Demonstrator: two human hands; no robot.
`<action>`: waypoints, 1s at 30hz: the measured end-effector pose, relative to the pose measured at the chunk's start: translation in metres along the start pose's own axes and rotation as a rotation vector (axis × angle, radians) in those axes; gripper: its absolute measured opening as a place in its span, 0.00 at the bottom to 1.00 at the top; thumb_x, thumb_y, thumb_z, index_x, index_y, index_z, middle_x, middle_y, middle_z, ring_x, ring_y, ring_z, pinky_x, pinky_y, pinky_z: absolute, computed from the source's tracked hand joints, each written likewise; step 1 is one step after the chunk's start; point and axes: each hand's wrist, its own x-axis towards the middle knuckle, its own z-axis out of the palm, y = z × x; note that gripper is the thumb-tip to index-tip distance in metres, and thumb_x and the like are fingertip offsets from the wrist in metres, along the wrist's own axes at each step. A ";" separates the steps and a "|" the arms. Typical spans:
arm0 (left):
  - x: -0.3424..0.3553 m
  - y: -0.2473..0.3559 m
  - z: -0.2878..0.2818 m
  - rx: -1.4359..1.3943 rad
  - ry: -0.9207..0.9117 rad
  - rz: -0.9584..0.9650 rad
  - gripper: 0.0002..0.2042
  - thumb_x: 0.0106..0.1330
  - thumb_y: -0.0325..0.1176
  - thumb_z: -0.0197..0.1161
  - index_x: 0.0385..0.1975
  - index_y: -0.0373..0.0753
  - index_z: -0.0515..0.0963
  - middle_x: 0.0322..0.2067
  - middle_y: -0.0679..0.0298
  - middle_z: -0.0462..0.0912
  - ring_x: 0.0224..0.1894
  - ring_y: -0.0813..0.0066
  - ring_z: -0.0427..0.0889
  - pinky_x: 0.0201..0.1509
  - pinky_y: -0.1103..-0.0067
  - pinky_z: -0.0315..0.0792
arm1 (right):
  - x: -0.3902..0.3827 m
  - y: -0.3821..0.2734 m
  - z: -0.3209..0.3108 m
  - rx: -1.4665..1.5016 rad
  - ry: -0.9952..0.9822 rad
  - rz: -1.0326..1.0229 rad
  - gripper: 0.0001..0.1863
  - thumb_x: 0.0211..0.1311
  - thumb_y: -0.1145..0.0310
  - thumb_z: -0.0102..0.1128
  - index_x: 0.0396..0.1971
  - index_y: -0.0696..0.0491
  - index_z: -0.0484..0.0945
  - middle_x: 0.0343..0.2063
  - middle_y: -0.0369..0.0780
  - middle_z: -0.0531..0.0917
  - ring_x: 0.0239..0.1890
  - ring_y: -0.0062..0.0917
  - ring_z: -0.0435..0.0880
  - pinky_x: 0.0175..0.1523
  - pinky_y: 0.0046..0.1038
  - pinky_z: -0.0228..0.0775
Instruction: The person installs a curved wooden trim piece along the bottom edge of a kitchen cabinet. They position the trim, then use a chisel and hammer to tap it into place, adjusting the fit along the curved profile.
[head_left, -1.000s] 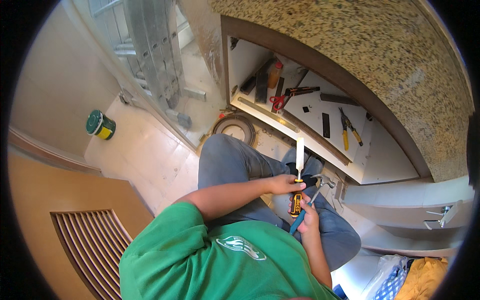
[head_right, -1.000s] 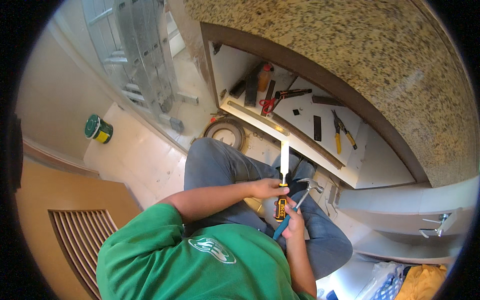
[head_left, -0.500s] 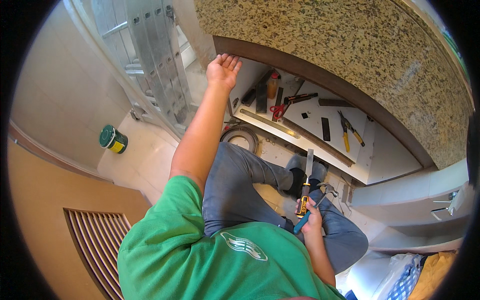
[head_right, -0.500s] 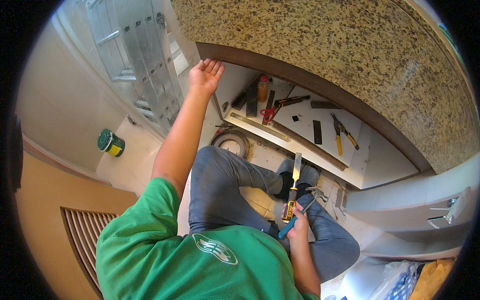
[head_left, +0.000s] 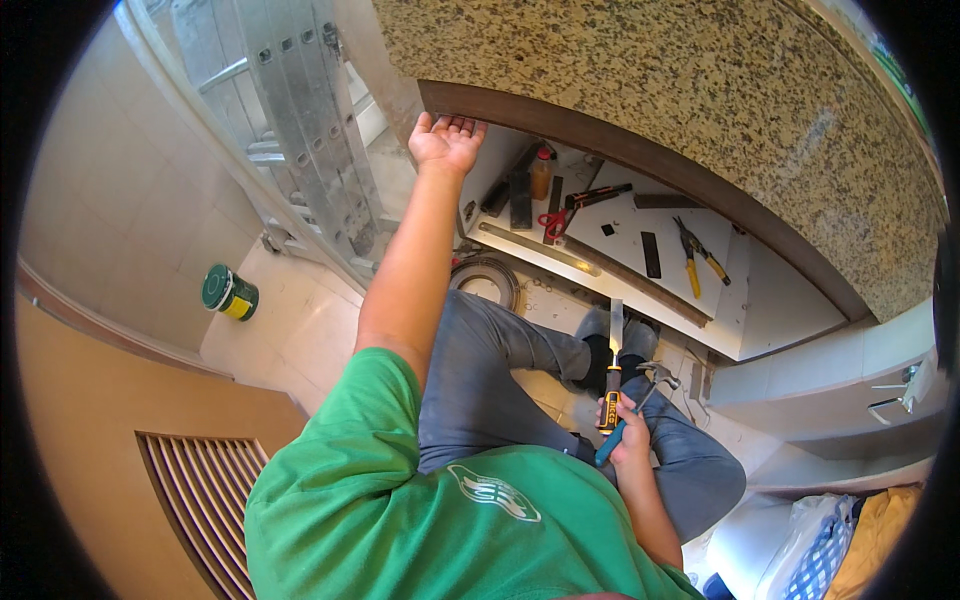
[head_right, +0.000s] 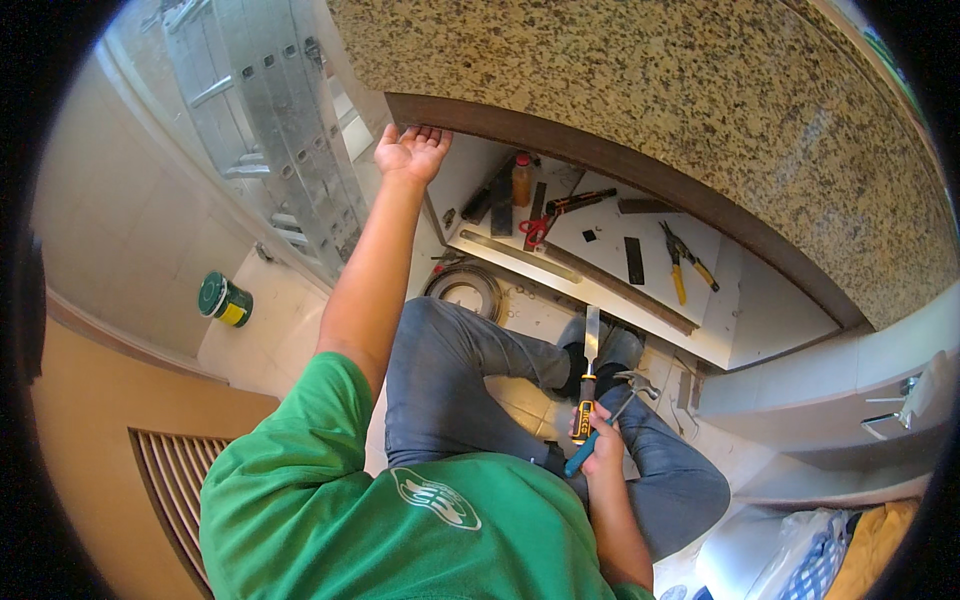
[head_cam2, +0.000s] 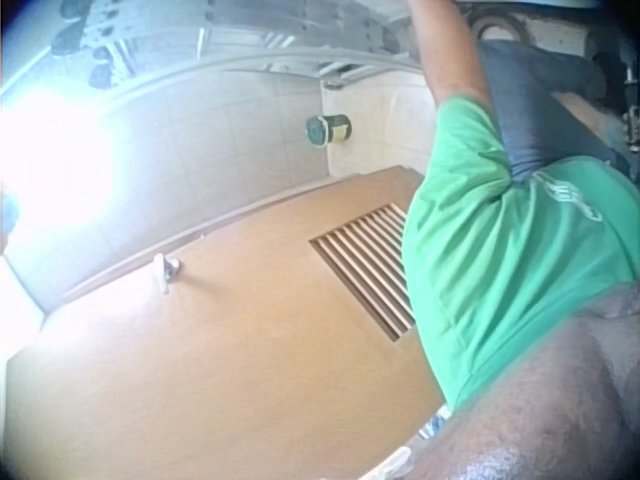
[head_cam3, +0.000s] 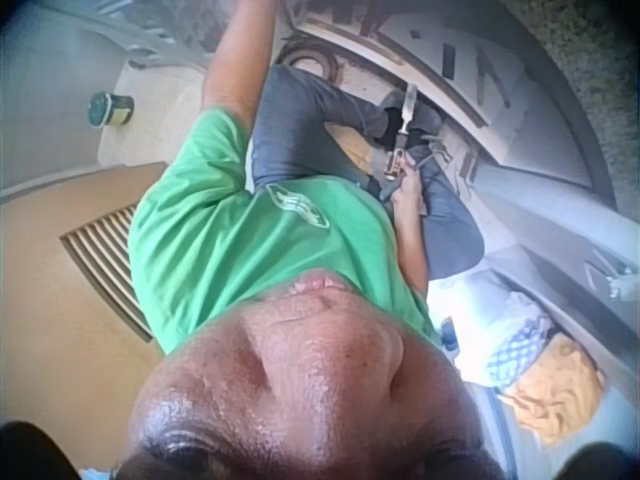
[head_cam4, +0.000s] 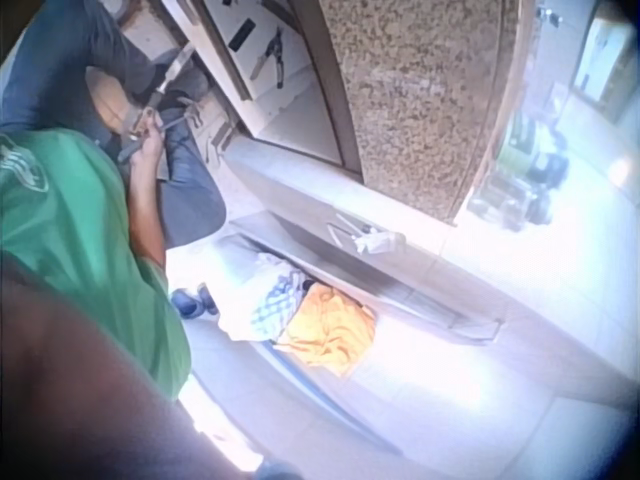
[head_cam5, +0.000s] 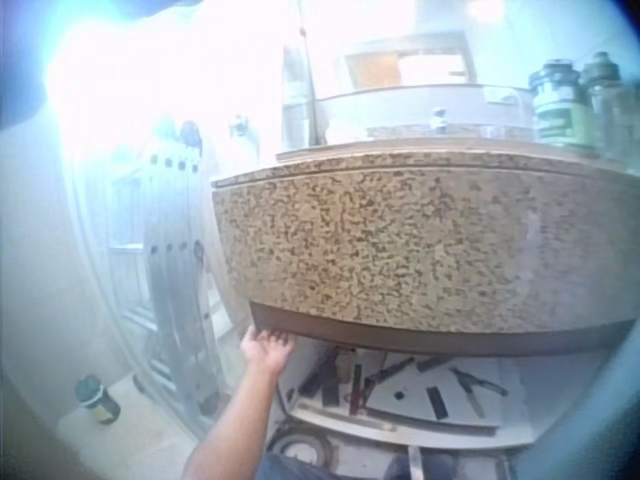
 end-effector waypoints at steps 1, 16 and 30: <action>0.001 -0.002 0.000 -0.010 0.006 0.013 0.32 0.78 0.55 0.40 0.69 0.34 0.61 0.72 0.53 0.60 0.74 0.55 0.59 0.79 0.52 0.47 | 0.000 0.000 0.000 -0.012 0.008 0.000 0.22 0.70 0.73 0.54 0.63 0.58 0.70 0.43 0.52 0.85 0.37 0.38 0.85 0.38 0.39 0.81; 0.015 -0.012 -0.003 -0.047 0.007 0.119 0.29 0.77 0.53 0.40 0.67 0.36 0.64 0.71 0.55 0.62 0.73 0.57 0.60 0.78 0.53 0.47 | 0.001 0.001 -0.003 -0.001 0.009 -0.007 0.22 0.68 0.73 0.57 0.61 0.59 0.72 0.42 0.51 0.85 0.36 0.38 0.86 0.39 0.39 0.81; -0.025 0.016 0.011 0.126 0.030 0.049 0.35 0.81 0.51 0.35 0.79 0.35 0.39 0.81 0.54 0.34 0.82 0.56 0.37 0.82 0.52 0.39 | 0.002 0.003 -0.001 -0.020 0.014 0.011 0.21 0.69 0.73 0.55 0.60 0.59 0.72 0.41 0.51 0.85 0.35 0.39 0.86 0.38 0.38 0.81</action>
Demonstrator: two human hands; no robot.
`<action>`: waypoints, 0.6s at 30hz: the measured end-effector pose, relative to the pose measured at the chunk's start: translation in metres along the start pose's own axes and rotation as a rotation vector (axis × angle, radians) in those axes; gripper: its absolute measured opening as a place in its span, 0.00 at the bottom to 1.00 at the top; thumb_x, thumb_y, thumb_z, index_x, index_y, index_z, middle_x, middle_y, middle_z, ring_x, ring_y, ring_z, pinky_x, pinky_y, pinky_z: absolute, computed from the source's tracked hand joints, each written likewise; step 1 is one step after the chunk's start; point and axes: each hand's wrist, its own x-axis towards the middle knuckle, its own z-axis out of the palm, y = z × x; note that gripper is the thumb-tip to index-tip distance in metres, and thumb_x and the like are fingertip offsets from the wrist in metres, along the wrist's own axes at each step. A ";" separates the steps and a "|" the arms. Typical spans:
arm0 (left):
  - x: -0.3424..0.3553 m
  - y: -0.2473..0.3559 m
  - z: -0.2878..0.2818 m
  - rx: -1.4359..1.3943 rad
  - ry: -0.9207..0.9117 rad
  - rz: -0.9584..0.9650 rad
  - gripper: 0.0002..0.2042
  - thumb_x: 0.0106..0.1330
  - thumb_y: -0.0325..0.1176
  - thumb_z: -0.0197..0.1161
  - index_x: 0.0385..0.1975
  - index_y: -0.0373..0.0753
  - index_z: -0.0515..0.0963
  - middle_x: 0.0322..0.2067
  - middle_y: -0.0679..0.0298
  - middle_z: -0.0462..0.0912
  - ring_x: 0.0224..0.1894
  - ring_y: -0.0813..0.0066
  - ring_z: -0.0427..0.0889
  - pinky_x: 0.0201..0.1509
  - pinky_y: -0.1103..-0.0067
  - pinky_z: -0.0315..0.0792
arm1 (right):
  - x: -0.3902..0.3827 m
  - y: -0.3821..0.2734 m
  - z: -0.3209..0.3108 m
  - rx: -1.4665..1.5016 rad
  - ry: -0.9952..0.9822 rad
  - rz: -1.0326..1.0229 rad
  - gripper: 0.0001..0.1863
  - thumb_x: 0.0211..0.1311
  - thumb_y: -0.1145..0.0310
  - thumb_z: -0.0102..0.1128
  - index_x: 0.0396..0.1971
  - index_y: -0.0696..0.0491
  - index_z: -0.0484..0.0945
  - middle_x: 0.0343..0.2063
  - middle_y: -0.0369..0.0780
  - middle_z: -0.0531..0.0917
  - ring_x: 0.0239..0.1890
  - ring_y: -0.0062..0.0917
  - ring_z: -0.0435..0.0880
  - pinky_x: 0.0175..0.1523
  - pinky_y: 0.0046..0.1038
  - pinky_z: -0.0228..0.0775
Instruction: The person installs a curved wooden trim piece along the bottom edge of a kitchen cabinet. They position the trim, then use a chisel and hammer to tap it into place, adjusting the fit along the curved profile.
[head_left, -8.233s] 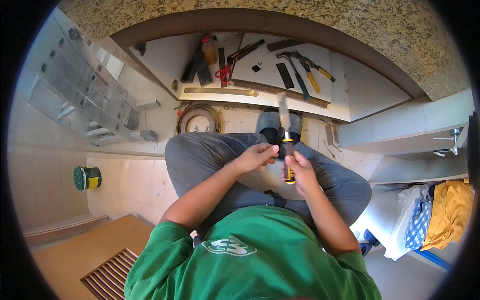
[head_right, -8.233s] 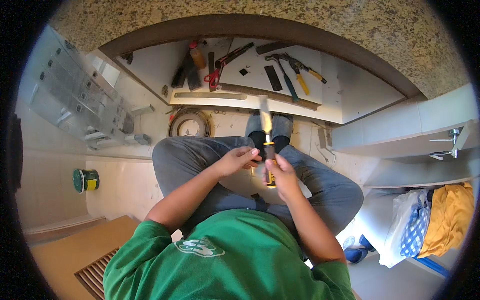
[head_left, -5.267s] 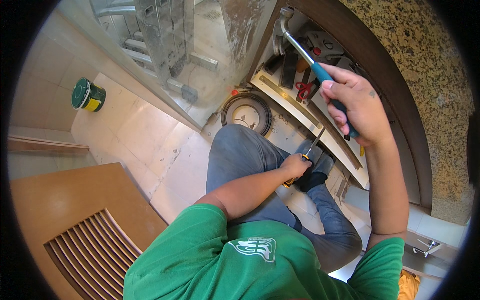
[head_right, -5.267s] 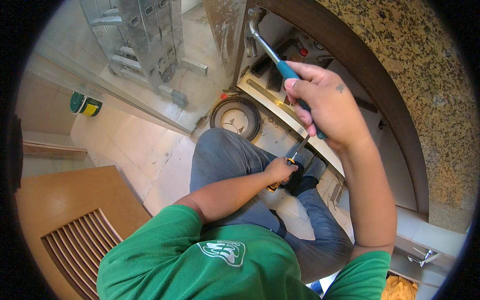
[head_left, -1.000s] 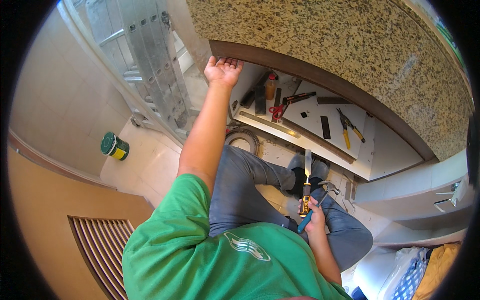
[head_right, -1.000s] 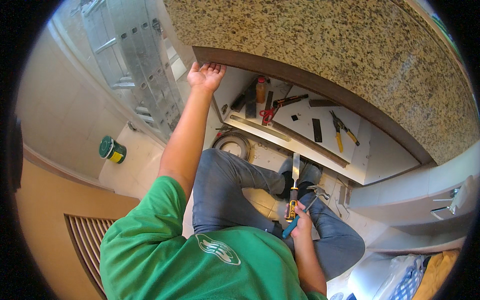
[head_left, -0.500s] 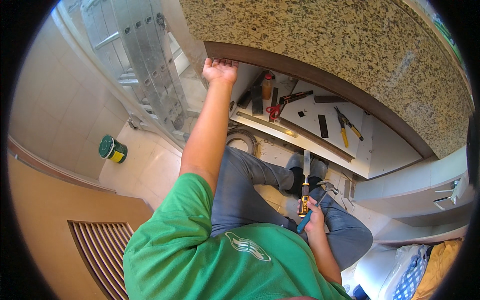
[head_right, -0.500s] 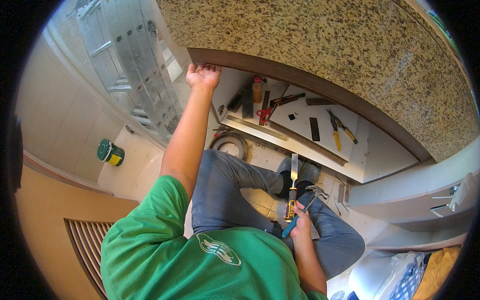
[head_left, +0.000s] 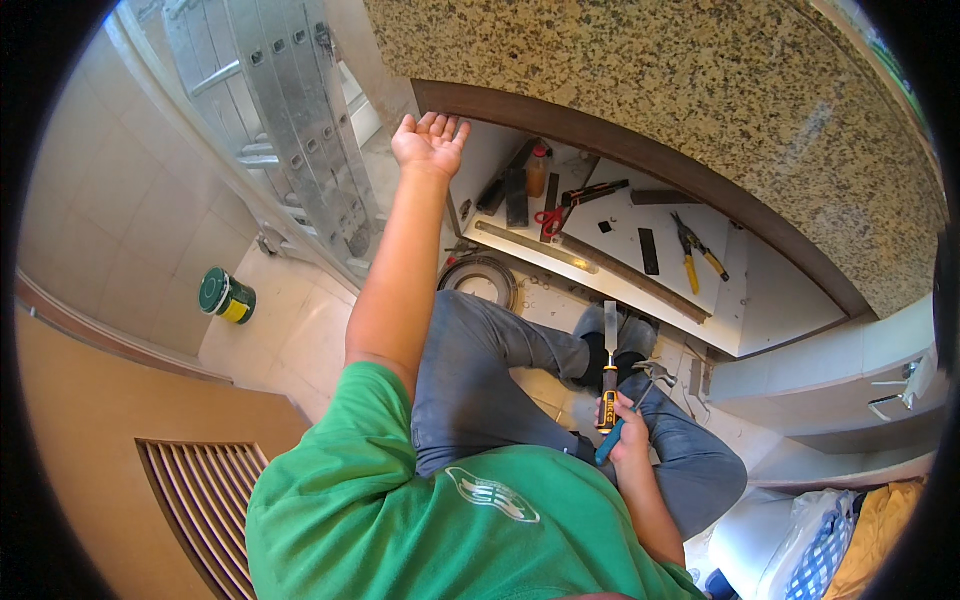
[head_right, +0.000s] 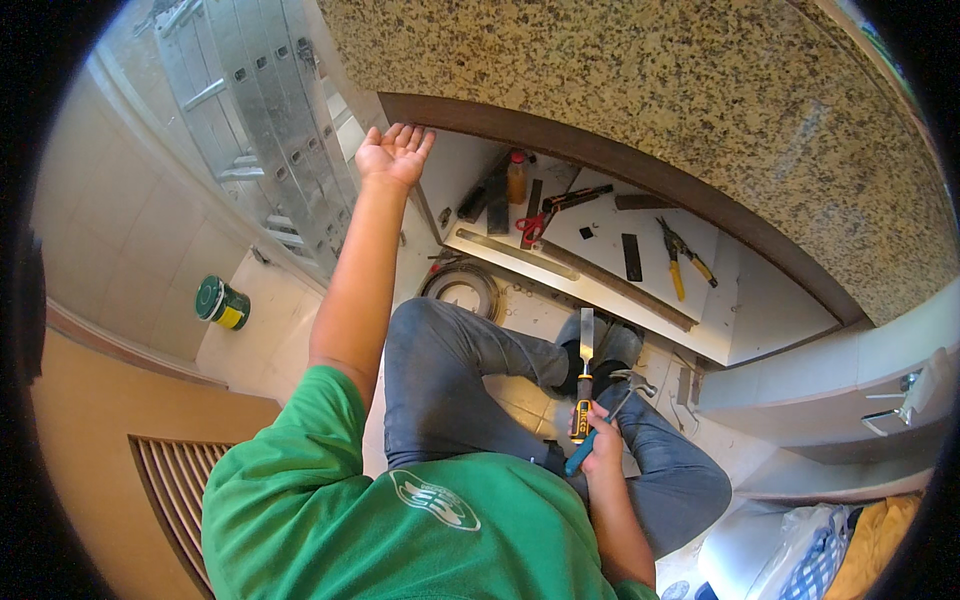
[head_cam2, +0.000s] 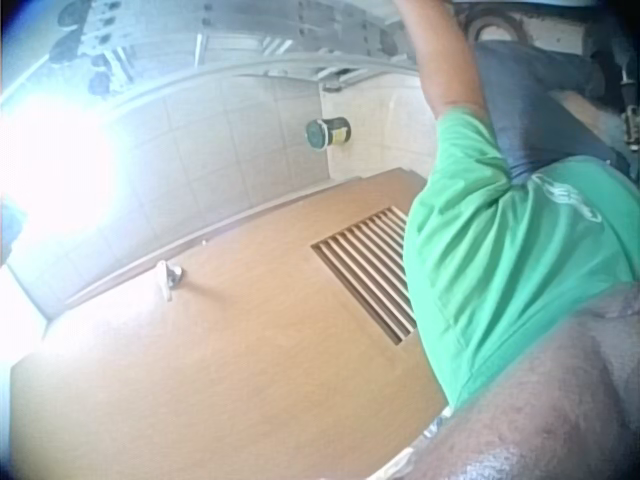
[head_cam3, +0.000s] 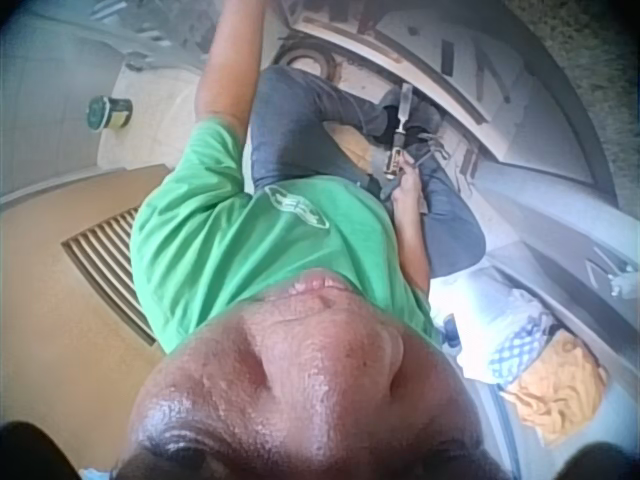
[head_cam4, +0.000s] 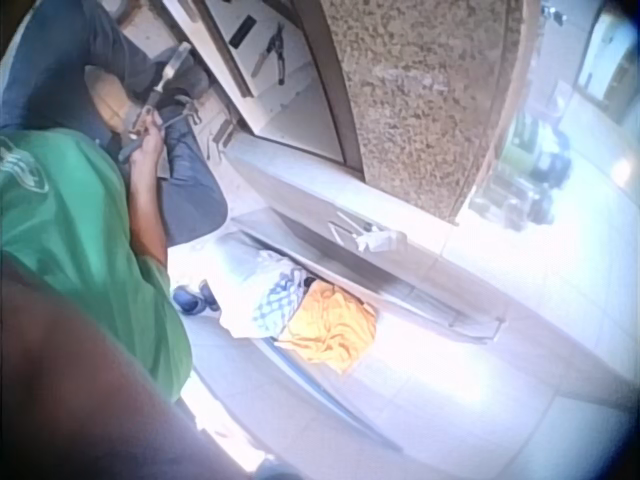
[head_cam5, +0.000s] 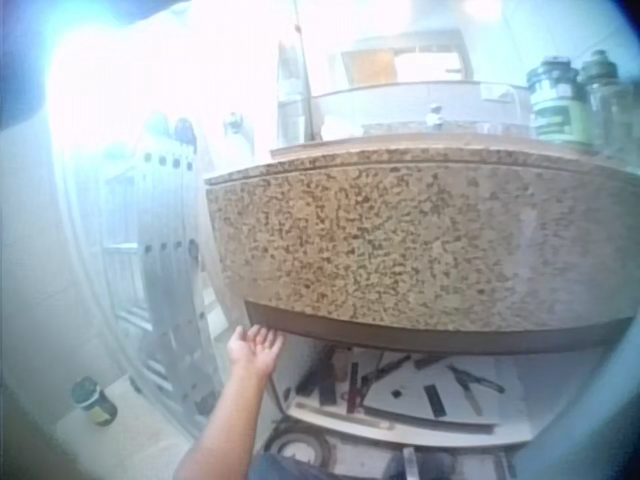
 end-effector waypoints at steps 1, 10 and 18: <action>0.002 0.000 0.001 -0.001 0.011 -0.005 0.35 0.81 0.50 0.35 0.79 0.35 0.39 0.81 0.54 0.34 0.82 0.56 0.36 0.82 0.53 0.38 | 0.000 0.000 0.000 -0.015 0.005 -0.003 0.21 0.69 0.73 0.55 0.60 0.59 0.73 0.41 0.51 0.86 0.35 0.38 0.86 0.38 0.38 0.81; 0.006 -0.001 0.002 -0.001 -0.001 -0.019 0.34 0.81 0.49 0.35 0.79 0.37 0.36 0.81 0.56 0.31 0.82 0.58 0.33 0.83 0.55 0.35 | 0.002 0.002 -0.002 -0.085 -0.019 0.003 0.21 0.69 0.71 0.55 0.61 0.57 0.72 0.42 0.51 0.85 0.37 0.39 0.86 0.39 0.38 0.81; 0.001 -0.003 -0.003 0.053 -0.033 0.001 0.35 0.81 0.50 0.37 0.79 0.34 0.39 0.80 0.51 0.36 0.82 0.55 0.38 0.82 0.54 0.36 | 0.004 0.004 -0.001 -0.065 0.001 0.010 0.22 0.69 0.72 0.55 0.61 0.57 0.72 0.43 0.51 0.85 0.37 0.39 0.86 0.38 0.39 0.81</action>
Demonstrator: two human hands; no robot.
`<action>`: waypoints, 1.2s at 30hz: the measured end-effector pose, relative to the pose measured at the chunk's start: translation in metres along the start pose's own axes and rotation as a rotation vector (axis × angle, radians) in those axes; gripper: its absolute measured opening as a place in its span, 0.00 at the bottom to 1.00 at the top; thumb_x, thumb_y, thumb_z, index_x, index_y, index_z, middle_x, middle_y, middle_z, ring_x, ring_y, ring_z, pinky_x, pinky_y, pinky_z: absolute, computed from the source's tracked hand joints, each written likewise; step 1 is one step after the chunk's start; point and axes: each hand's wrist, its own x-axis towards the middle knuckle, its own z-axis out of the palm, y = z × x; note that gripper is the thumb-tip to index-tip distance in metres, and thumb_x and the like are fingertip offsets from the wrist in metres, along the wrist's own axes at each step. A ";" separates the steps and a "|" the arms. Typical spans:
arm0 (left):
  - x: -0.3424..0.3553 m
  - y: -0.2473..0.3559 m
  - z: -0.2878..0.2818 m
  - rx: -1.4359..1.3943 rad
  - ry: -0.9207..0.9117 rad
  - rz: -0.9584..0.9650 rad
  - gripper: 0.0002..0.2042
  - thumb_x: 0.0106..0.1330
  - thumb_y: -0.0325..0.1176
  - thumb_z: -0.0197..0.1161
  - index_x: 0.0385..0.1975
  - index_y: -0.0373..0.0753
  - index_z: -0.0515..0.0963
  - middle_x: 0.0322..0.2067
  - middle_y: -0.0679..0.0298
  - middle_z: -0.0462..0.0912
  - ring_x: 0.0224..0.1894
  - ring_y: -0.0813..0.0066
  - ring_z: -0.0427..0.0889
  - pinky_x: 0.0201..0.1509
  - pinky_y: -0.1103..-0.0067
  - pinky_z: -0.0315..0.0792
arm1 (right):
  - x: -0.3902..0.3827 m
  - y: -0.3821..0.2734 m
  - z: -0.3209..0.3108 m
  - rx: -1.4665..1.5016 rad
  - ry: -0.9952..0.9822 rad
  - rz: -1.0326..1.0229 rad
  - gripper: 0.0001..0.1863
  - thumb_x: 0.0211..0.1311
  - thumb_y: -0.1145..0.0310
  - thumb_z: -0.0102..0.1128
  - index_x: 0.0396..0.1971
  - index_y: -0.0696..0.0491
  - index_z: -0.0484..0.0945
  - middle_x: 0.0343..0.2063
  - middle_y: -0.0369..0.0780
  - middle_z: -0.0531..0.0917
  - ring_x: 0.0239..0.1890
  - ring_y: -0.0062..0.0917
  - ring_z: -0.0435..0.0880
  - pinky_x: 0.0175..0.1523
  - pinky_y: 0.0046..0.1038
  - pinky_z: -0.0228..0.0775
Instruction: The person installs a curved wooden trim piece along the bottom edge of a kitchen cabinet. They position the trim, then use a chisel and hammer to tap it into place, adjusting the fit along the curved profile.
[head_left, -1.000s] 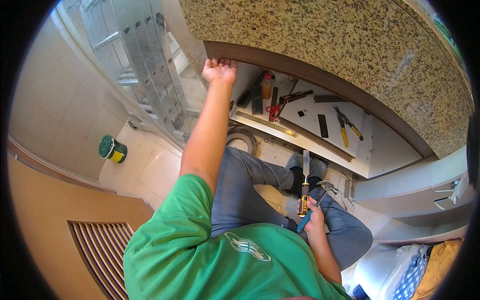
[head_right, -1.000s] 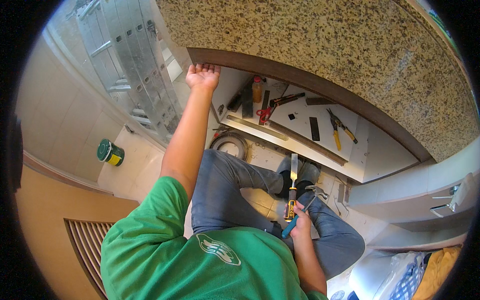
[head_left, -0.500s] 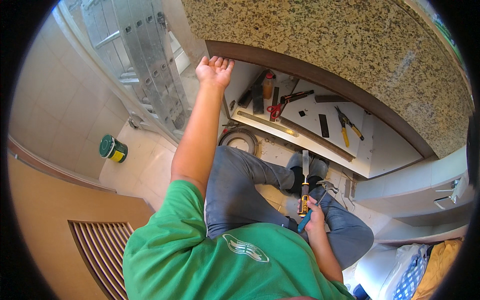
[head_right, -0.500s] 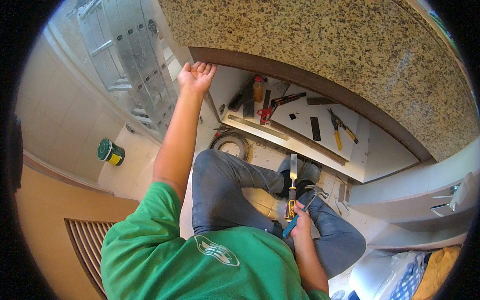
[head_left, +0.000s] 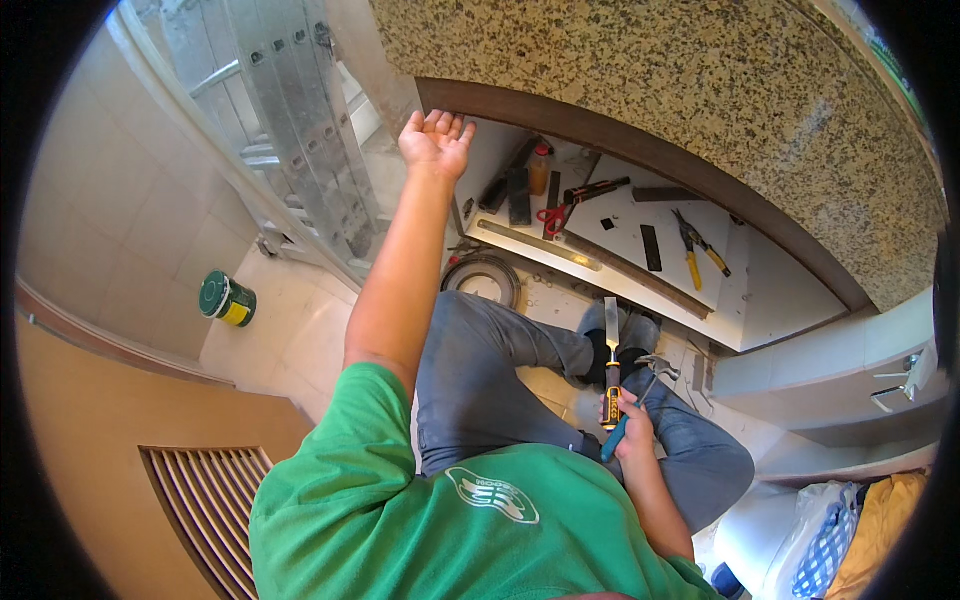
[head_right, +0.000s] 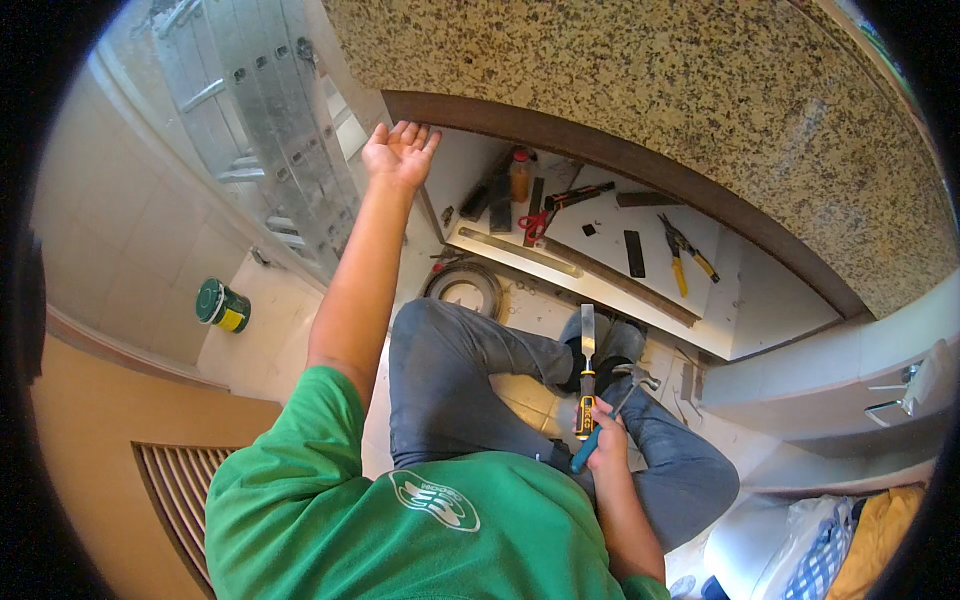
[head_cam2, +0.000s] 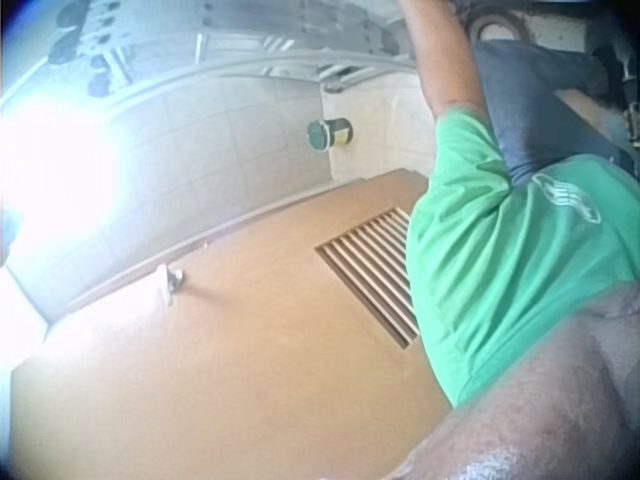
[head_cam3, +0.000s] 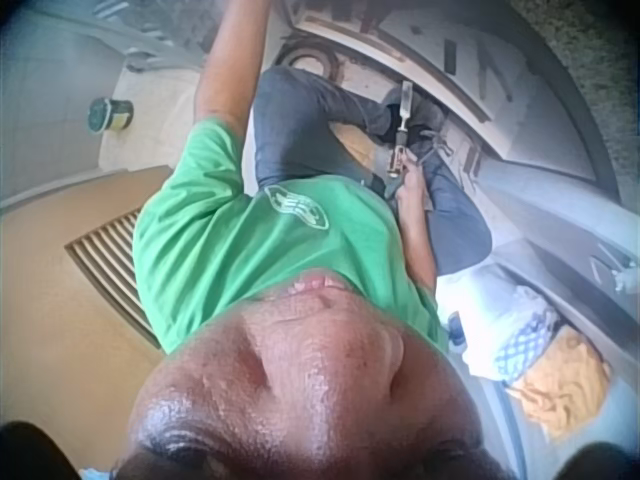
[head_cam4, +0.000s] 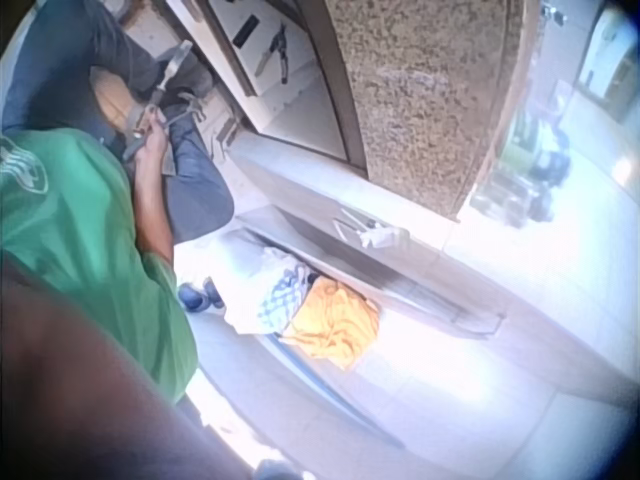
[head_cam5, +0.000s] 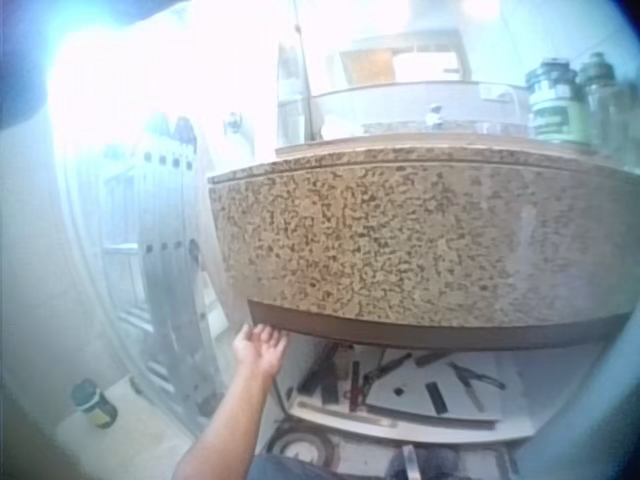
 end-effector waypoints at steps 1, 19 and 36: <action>-0.001 0.001 -0.002 0.025 -0.022 -0.001 0.35 0.81 0.50 0.37 0.79 0.34 0.39 0.80 0.51 0.37 0.82 0.55 0.38 0.82 0.53 0.38 | 0.000 0.000 0.000 -0.002 0.003 0.000 0.22 0.69 0.72 0.55 0.61 0.57 0.72 0.43 0.51 0.85 0.37 0.39 0.86 0.39 0.39 0.81; -0.176 -0.143 -0.125 0.772 -0.076 -0.436 0.20 0.76 0.53 0.55 0.42 0.40 0.76 0.46 0.57 0.86 0.51 0.67 0.82 0.58 0.65 0.72 | -0.019 -0.039 0.060 -0.008 -0.163 -0.035 0.26 0.69 0.70 0.59 0.65 0.59 0.69 0.46 0.51 0.85 0.40 0.37 0.87 0.41 0.37 0.83; -0.187 -0.181 -0.186 0.744 0.313 -0.403 0.09 0.78 0.37 0.52 0.39 0.38 0.68 0.27 0.63 0.78 0.30 0.74 0.80 0.34 0.77 0.76 | 0.014 -0.104 0.226 -1.018 0.104 -0.387 0.24 0.72 0.72 0.59 0.65 0.58 0.69 0.21 0.35 0.80 0.19 0.17 0.76 0.24 0.21 0.69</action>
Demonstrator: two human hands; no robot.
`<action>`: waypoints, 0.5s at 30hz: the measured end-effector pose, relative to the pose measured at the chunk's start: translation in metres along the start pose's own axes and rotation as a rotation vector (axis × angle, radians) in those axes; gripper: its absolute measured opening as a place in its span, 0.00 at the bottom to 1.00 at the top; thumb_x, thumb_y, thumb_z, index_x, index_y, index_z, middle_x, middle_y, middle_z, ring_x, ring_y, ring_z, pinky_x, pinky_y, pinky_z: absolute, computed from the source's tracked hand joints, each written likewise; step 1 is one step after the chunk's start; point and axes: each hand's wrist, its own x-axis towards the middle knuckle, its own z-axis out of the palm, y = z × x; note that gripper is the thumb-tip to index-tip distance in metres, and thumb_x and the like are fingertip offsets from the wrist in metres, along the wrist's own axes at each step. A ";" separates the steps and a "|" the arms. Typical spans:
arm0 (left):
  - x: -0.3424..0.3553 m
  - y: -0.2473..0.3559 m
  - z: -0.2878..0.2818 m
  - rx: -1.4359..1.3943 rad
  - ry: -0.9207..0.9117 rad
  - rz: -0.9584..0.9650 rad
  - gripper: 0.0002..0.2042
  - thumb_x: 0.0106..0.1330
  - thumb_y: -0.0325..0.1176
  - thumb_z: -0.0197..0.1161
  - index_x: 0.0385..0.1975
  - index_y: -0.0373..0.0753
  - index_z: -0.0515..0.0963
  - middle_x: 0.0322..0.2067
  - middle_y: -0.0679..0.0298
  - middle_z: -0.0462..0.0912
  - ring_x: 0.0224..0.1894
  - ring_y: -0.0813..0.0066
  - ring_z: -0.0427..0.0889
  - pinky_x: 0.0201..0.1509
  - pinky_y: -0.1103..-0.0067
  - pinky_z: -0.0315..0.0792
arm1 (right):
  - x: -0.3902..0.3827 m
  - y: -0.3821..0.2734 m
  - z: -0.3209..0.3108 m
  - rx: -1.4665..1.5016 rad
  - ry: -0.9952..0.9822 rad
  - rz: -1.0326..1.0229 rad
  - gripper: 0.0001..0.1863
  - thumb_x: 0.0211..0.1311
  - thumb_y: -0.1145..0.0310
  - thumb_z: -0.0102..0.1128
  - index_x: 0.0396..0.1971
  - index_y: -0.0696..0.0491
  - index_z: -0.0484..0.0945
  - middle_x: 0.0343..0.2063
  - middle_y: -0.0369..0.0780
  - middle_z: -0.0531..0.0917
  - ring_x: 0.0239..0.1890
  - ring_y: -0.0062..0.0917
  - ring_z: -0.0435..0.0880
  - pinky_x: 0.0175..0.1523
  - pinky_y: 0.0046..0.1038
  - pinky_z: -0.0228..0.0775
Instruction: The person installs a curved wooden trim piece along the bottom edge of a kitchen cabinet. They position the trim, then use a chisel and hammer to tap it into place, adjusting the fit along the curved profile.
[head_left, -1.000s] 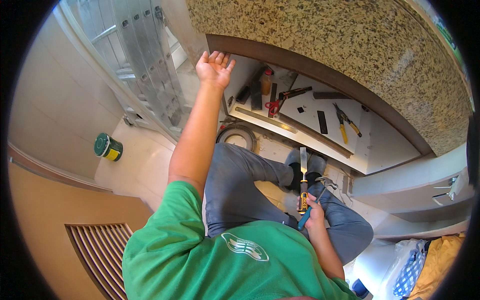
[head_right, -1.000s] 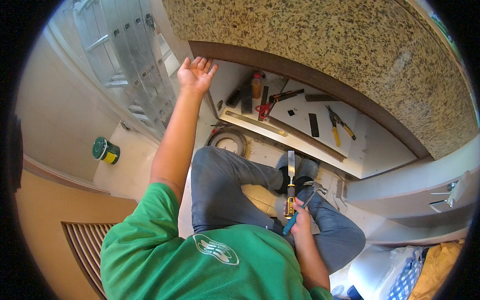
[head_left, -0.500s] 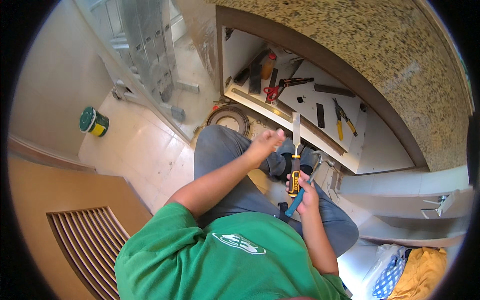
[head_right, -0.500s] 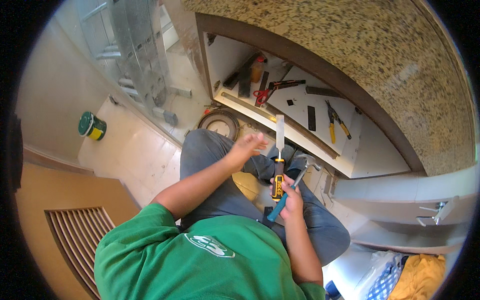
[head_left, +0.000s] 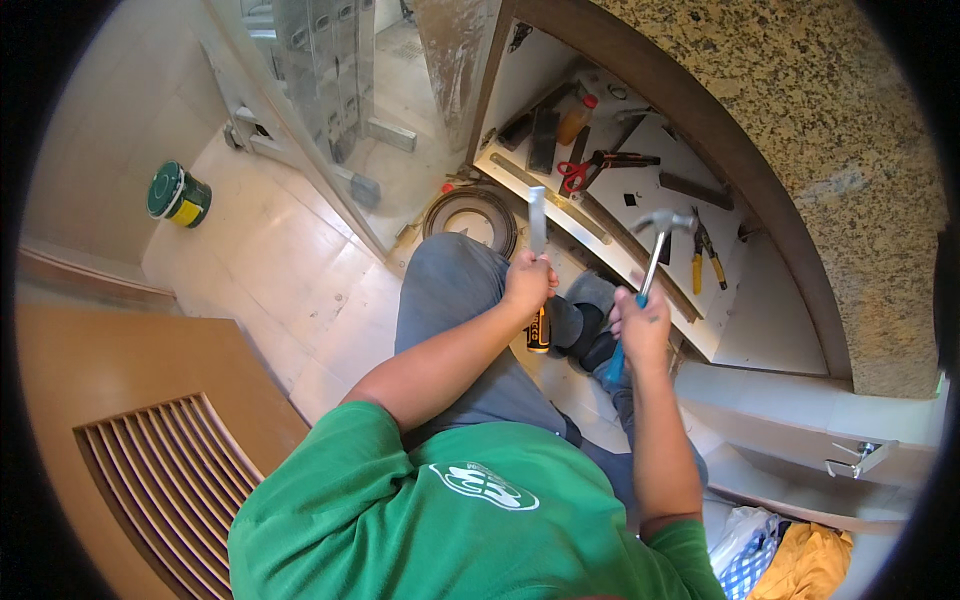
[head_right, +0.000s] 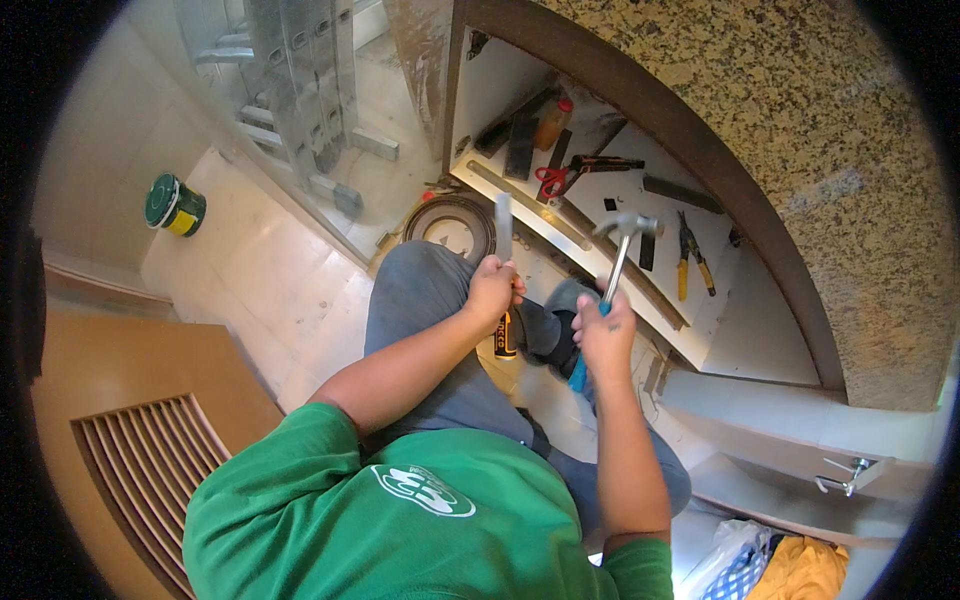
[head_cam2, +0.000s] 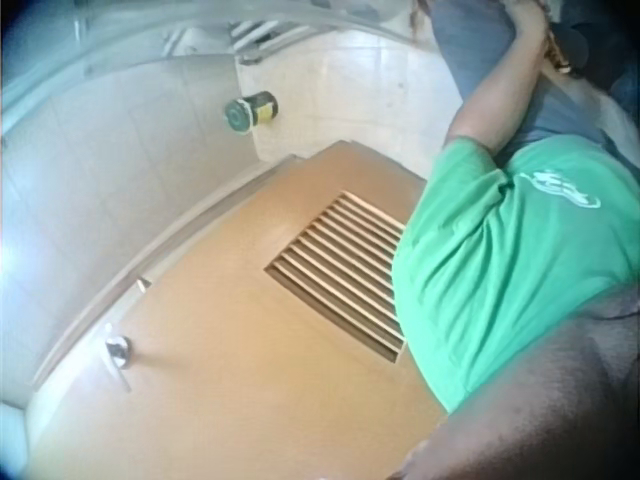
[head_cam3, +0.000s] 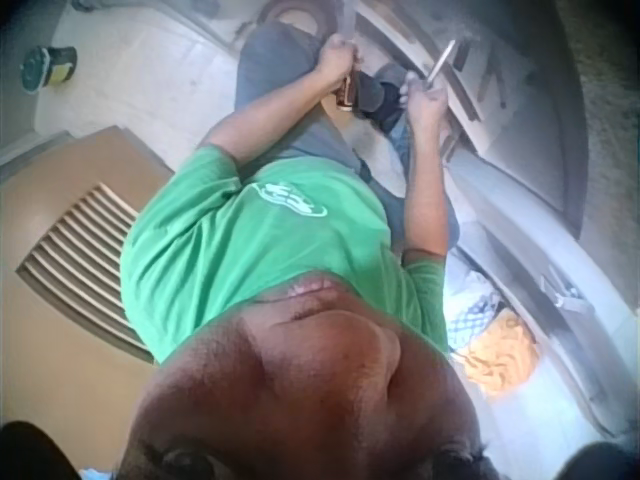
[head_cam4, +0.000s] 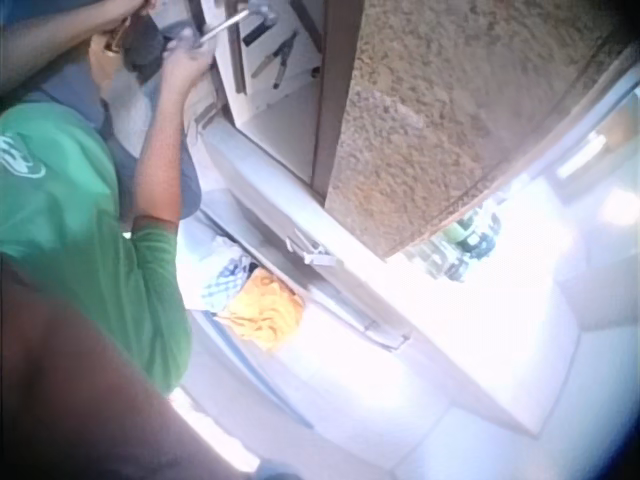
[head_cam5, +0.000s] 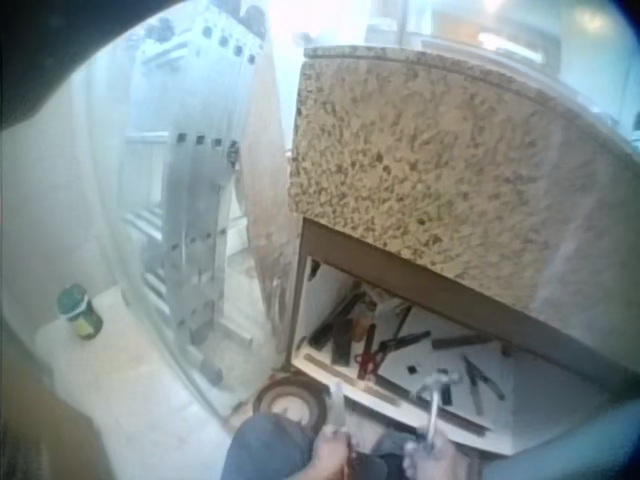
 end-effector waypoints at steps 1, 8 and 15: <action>0.002 -0.004 0.002 0.050 -0.031 0.000 0.08 0.78 0.37 0.52 0.39 0.39 0.69 0.26 0.64 0.77 0.28 0.74 0.80 0.29 0.77 0.75 | 0.001 -0.018 0.007 0.076 0.002 -0.112 0.23 0.73 0.68 0.59 0.64 0.57 0.70 0.17 0.31 0.74 0.15 0.14 0.69 0.20 0.20 0.63; 0.010 -0.032 0.010 -0.031 -0.279 -0.137 0.08 0.78 0.35 0.50 0.39 0.37 0.70 0.23 0.64 0.76 0.21 0.74 0.78 0.24 0.74 0.76 | 0.027 -0.110 0.087 0.722 -0.483 -0.012 0.13 0.79 0.61 0.51 0.48 0.56 0.74 0.25 0.35 0.73 0.23 0.18 0.70 0.27 0.22 0.64; 0.037 -0.069 -0.009 0.111 -0.378 0.245 0.21 0.71 0.40 0.63 0.58 0.35 0.75 0.50 0.55 0.84 0.50 0.62 0.84 0.52 0.70 0.77 | 0.066 -0.159 0.169 1.104 -0.586 0.203 0.06 0.75 0.71 0.52 0.46 0.56 0.71 0.30 0.40 0.76 0.25 0.26 0.73 0.29 0.28 0.68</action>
